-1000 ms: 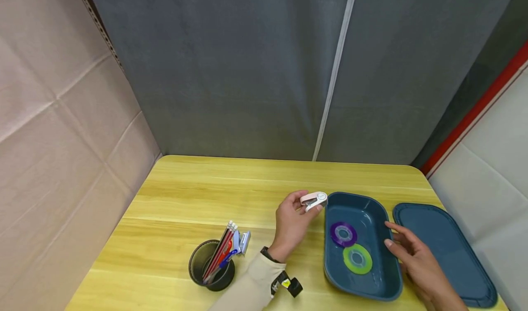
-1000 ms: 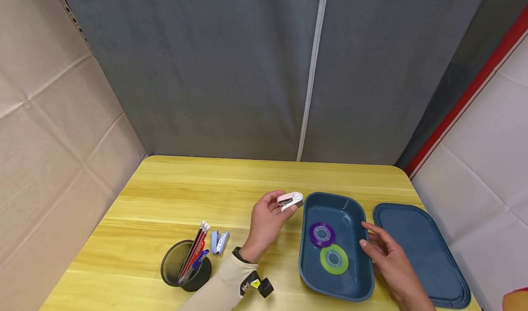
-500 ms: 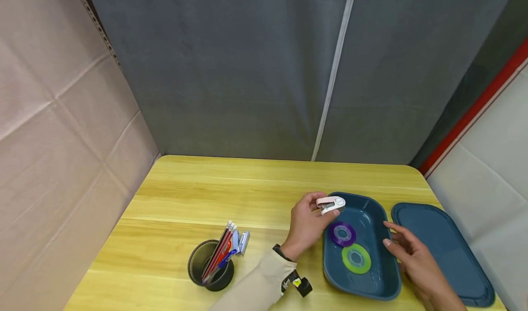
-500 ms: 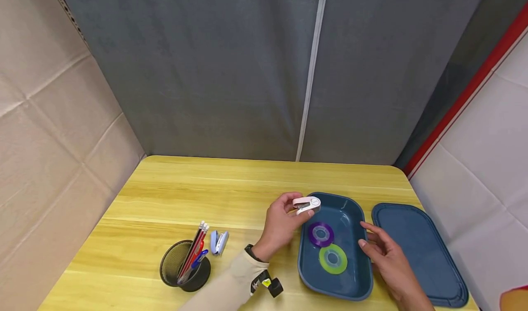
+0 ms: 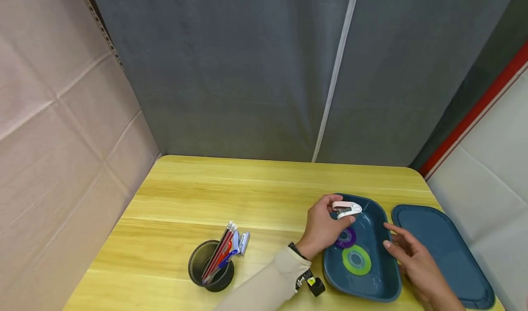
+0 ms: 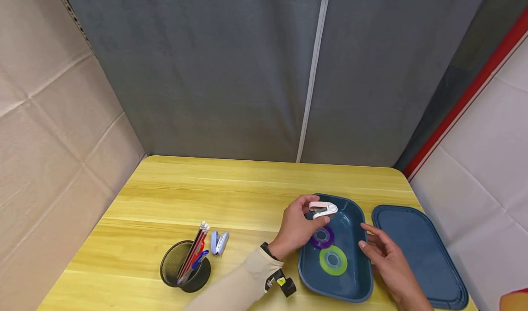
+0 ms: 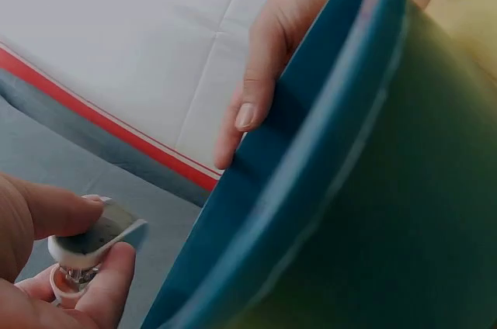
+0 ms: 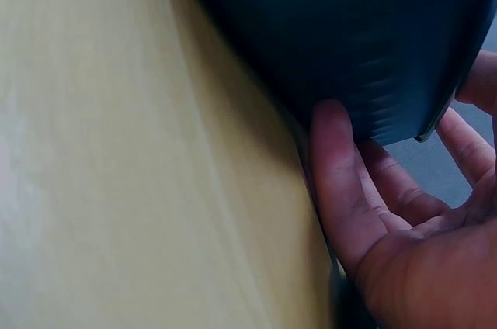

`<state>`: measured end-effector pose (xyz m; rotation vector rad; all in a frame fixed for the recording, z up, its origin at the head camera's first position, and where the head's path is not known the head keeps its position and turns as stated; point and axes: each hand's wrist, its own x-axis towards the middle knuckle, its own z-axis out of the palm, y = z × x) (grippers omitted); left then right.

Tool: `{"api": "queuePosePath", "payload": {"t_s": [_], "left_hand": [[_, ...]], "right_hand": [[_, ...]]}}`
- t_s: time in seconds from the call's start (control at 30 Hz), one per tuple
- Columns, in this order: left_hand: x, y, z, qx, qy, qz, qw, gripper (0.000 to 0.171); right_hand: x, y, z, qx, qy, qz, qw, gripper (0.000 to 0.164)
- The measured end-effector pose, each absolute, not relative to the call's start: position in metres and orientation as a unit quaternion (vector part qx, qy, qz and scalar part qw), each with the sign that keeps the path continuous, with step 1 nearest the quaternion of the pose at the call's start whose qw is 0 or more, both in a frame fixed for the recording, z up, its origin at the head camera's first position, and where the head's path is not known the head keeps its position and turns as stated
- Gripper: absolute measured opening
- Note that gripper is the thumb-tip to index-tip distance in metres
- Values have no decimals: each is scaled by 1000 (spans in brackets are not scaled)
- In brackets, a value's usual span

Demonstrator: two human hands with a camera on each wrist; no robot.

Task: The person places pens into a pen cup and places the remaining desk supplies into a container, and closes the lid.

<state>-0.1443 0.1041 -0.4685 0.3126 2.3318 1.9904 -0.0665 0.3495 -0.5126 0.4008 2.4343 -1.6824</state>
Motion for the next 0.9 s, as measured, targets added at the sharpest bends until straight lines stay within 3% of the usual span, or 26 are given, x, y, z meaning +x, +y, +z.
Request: {"api": "queuePosePath", "payload": {"t_s": [0.43,0.9], "left_hand": [[-142,116,-473,112,773,623,42,52],[-145,121,-473,115,791,599,34,44]], "right_hand": [[-66,347,-511,133,815,-559,77,66],[-67,348,-512,133,818,-555,79,68]]}}
